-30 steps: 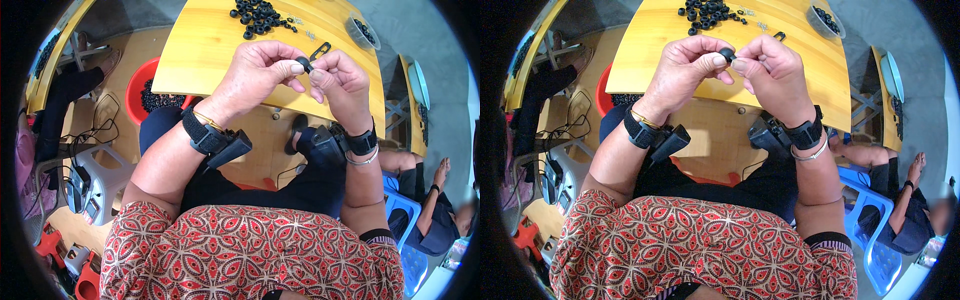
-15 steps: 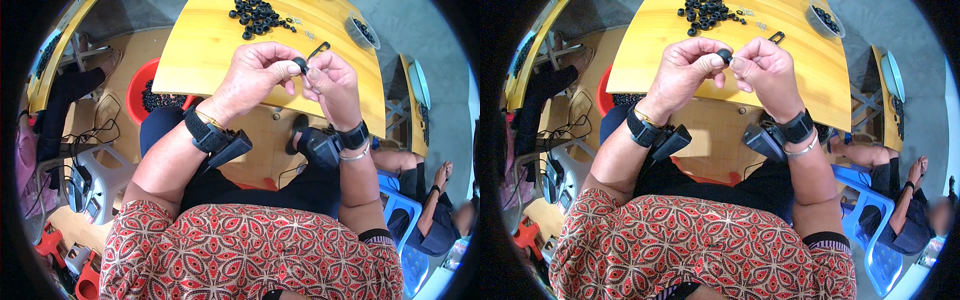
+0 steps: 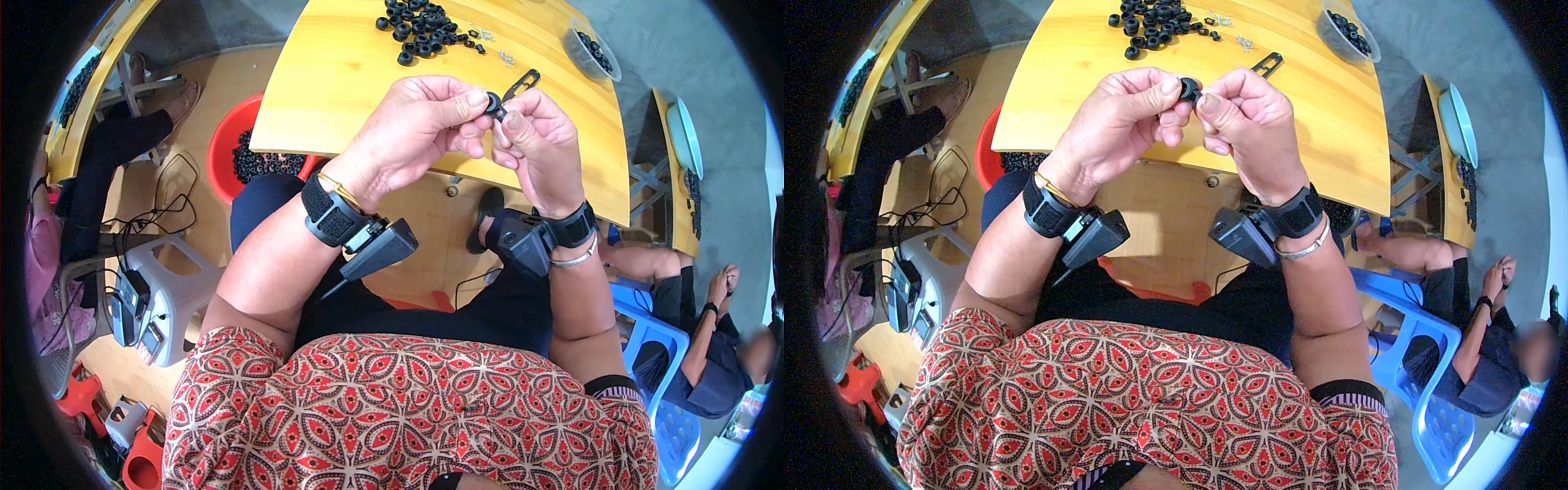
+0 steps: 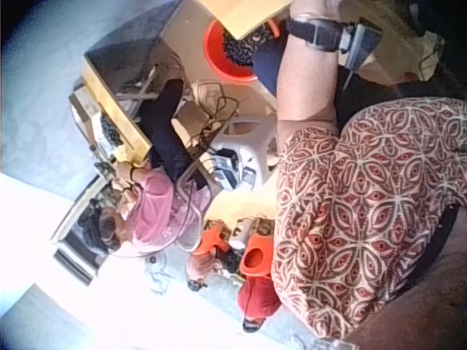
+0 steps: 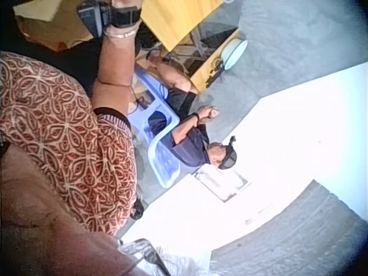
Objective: Assembling small black plastic components with metal inserts at a workshop table.
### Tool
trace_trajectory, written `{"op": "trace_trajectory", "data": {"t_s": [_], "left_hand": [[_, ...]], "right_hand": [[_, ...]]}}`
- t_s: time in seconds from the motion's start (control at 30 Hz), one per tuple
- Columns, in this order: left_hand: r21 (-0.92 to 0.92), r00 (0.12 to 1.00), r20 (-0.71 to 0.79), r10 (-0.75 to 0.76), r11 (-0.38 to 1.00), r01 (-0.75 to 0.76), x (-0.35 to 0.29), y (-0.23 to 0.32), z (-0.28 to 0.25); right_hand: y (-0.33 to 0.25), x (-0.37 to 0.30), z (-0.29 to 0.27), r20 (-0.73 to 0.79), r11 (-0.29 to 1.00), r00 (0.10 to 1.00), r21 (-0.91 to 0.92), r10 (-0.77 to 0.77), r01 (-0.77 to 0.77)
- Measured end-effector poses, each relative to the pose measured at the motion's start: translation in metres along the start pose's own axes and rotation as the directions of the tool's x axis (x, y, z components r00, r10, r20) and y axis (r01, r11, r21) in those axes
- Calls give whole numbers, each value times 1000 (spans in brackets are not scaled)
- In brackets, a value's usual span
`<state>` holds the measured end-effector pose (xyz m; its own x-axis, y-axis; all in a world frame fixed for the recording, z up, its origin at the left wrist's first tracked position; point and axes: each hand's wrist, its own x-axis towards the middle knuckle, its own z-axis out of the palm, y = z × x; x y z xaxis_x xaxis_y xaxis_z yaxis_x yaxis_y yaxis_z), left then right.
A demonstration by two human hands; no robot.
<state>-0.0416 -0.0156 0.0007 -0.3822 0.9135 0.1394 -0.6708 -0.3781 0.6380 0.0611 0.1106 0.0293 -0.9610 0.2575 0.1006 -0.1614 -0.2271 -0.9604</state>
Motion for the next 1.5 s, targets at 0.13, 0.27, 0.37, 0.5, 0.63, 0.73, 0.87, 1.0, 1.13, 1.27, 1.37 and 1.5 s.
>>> {"op": "trace_trajectory", "data": {"t_s": [0.13, 0.27, 0.37, 0.5, 0.63, 0.73, 0.87, 1.0, 1.13, 1.27, 1.37, 1.5], "left_hand": [[-61, 999, 15, -30, 998, 31, 0, 1, -2], [-22, 996, -36, -80, 997, 79, -1, 3, 3], [-27, 996, -14, -92, 995, 91, -1, 4, 1], [30, 997, -39, -60, 998, 61, -1, 3, 1], [53, 999, -50, -6, 999, 8, -1, 0, 3], [61, 998, -55, 32, 998, -29, 0, -2, 4], [121, 993, -73, 89, 990, -79, 1, -5, 4], [167, 990, -80, 113, 981, -99, 1, -6, 4], [168, 991, -99, 93, 983, -75, 1, -4, 3], [165, 993, -109, 40, 986, -22, -2, -1, 5], [167, 993, -112, 21, 986, -2, -1, 1, 6], [153, 996, -92, -4, 988, 19, 1, 1, 6]], "right_hand": [[-3, 1, -1, 11, 1000, 1000, -23, 16, -16], [-8, 2, 1, 23, 980, 998, -189, -52, 55], [-12, 5, 2, 42, 953, 996, -292, -73, 82], [-12, 5, -5, 74, 994, 995, -87, 69, -62], [-8, 4, -4, 57, 992, 991, 35, 122, -124], [-6, 3, -3, 51, 970, 981, 148, 189, -194], [-6, 1, 0, 42, 916, 959, 288, 281, -280], [-4, 0, 1, 29, 921, 964, 288, 264, -261], [-6, 3, 3, 3, 987, 990, 76, 142, -142], [-7, 7, -1, 30, 990, 998, -135, 53, -48], [-5, 9, -4, 36, 988, 998, -142, 58, -52], [-1, 6, -5, 36, 997, 998, -51, 55, -54]]}}
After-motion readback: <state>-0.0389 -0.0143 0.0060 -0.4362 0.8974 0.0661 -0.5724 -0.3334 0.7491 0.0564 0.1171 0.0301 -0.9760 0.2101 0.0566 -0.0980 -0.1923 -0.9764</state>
